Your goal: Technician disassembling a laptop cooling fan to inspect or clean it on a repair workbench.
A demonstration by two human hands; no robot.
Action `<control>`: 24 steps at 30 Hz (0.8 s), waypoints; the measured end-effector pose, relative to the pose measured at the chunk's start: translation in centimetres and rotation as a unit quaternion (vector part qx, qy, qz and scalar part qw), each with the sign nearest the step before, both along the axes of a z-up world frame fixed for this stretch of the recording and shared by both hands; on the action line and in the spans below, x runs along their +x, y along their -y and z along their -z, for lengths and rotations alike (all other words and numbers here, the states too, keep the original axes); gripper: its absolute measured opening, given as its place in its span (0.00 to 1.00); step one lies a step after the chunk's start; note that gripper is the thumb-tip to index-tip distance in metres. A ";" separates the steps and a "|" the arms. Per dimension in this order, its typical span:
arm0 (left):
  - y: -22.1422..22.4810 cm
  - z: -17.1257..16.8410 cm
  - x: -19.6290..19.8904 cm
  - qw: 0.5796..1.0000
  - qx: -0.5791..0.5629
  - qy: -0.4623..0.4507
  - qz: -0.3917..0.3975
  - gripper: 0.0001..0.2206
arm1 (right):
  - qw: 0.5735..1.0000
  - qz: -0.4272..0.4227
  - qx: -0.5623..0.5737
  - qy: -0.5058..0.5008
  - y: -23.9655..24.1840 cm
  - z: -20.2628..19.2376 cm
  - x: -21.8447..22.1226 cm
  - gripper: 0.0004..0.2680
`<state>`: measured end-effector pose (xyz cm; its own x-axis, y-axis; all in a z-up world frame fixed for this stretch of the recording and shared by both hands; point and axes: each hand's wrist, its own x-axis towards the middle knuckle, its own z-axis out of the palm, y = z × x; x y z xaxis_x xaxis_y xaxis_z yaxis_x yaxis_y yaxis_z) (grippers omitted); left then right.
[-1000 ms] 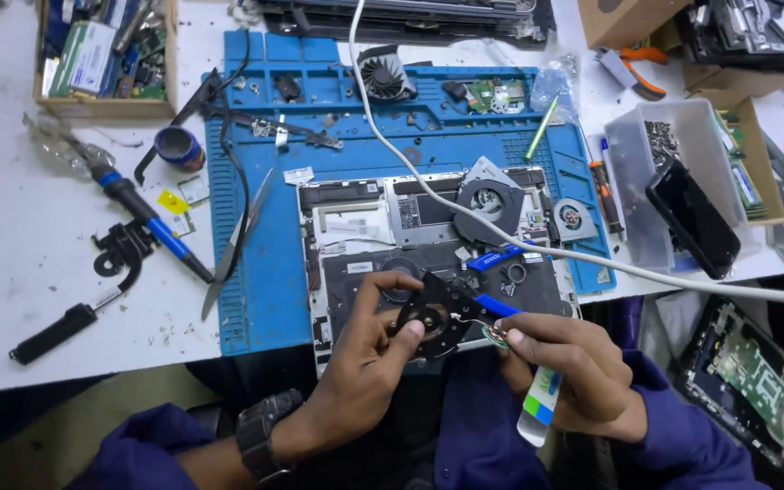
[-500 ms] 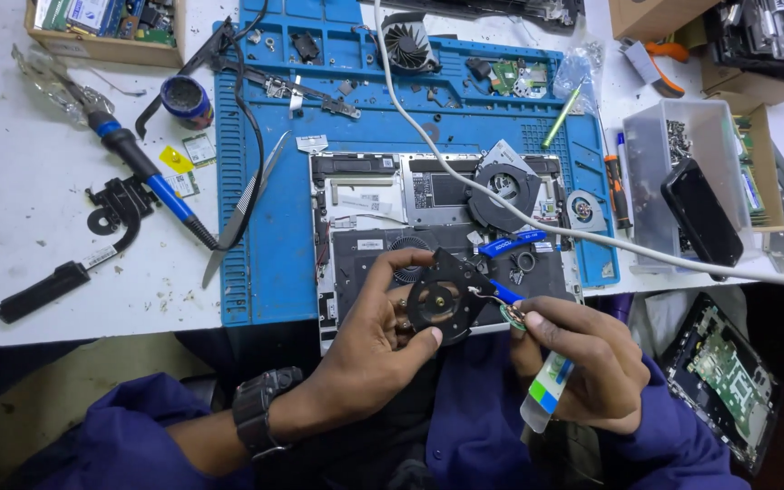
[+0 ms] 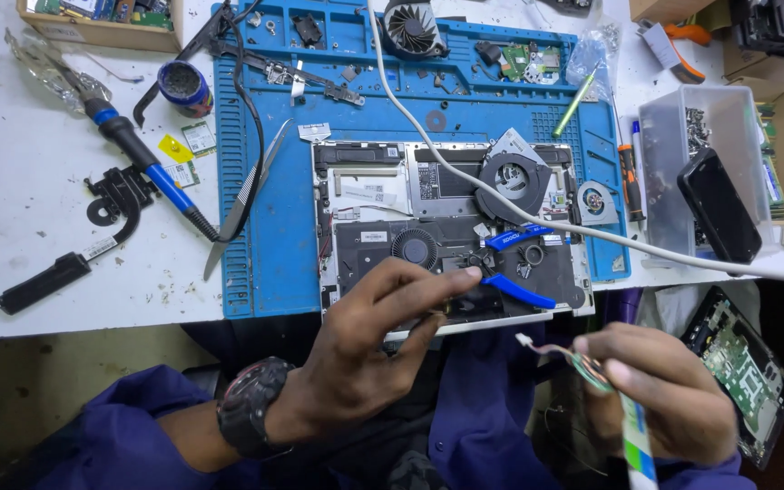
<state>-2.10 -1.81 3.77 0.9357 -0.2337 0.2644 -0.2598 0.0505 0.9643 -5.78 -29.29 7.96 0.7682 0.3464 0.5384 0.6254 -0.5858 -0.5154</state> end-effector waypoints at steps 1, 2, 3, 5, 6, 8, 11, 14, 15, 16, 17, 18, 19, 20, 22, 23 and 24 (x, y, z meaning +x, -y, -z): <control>-0.6 0.1 0.0 0.990 0.030 0.135 -0.012 0.24 | 1.000 0.016 0.013 0.013 -0.5 -0.7 -0.7 0.08; -1.1 0.2 -0.1 0.962 0.061 0.267 -0.019 0.22 | 0.999 0.033 0.026 0.025 -0.9 -1.4 -1.4 0.09; -1.4 -0.2 0.3 0.961 0.063 0.268 -0.019 0.22 | 0.999 0.032 0.028 0.026 -0.8 -1.8 -1.7 0.09; -2.0 -1.0 0.8 0.890 0.104 0.440 -0.055 0.10 | 0.999 0.012 -0.034 0.019 -0.5 -2.4 -2.6 0.10; -2.0 -0.8 0.8 0.890 0.106 0.440 -0.053 0.10 | 0.999 0.013 -0.031 0.019 -0.3 -1.8 -2.5 0.10; -1.9 -0.4 0.8 0.882 0.095 0.458 -0.057 0.07 | 0.998 0.004 -0.021 0.053 0.1 -0.5 -2.4 0.07; -1.6 0.0 0.5 0.881 0.102 0.457 -0.063 0.06 | 0.998 0.035 0.005 0.045 -1.4 -0.6 -2.8 0.07; -1.6 0.1 0.7 0.878 0.099 0.464 -0.055 0.05 | 0.996 -0.006 0.006 0.084 -1.4 -0.5 -1.3 0.06; -1.6 0.2 0.6 0.878 0.099 0.465 -0.054 0.05 | 0.996 -0.005 0.007 0.084 -2.0 -0.1 -1.0 0.06; -1.6 0.2 0.6 0.880 0.102 0.461 -0.054 0.05 | 0.992 0.019 0.038 0.118 -2.8 0.3 -0.7 0.06; -1.6 0.3 0.6 0.882 0.105 0.457 -0.053 0.06 | 0.985 0.044 0.070 0.150 -3.5 0.7 -0.4 0.06; -1.6 0.3 0.6 0.882 0.106 0.456 -0.053 0.06 | 0.985 0.044 0.071 0.149 -3.2 0.6 -0.3 0.06; -1.6 0.4 0.6 0.884 0.105 0.453 -0.052 0.05 | 0.987 0.025 0.063 0.142 -3.0 0.6 -0.2 0.06; -1.6 0.4 0.6 0.886 0.105 0.449 -0.050 0.05 | 0.989 0.007 0.055 0.136 -2.7 0.6 -0.1 0.05; -1.5 0.5 0.7 0.886 0.106 0.449 -0.053 0.06 | 0.989 0.001 0.052 0.137 -2.6 0.6 0.0 0.05; -1.5 0.6 0.7 0.885 0.106 0.451 -0.054 0.07 | 0.989 -0.004 0.050 0.140 -2.5 0.7 0.1 0.05; -1.4 0.7 0.8 0.885 0.107 0.449 -0.055 0.07 | 0.989 -0.006 0.050 0.139 -2.3 0.4 -0.2 0.05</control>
<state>-1.34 -0.37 3.10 0.3904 -0.2892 0.8741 -0.9188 -0.1822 0.3501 -5.95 -26.95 7.53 0.5824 0.2886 0.7599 0.7572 -0.5326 -0.3781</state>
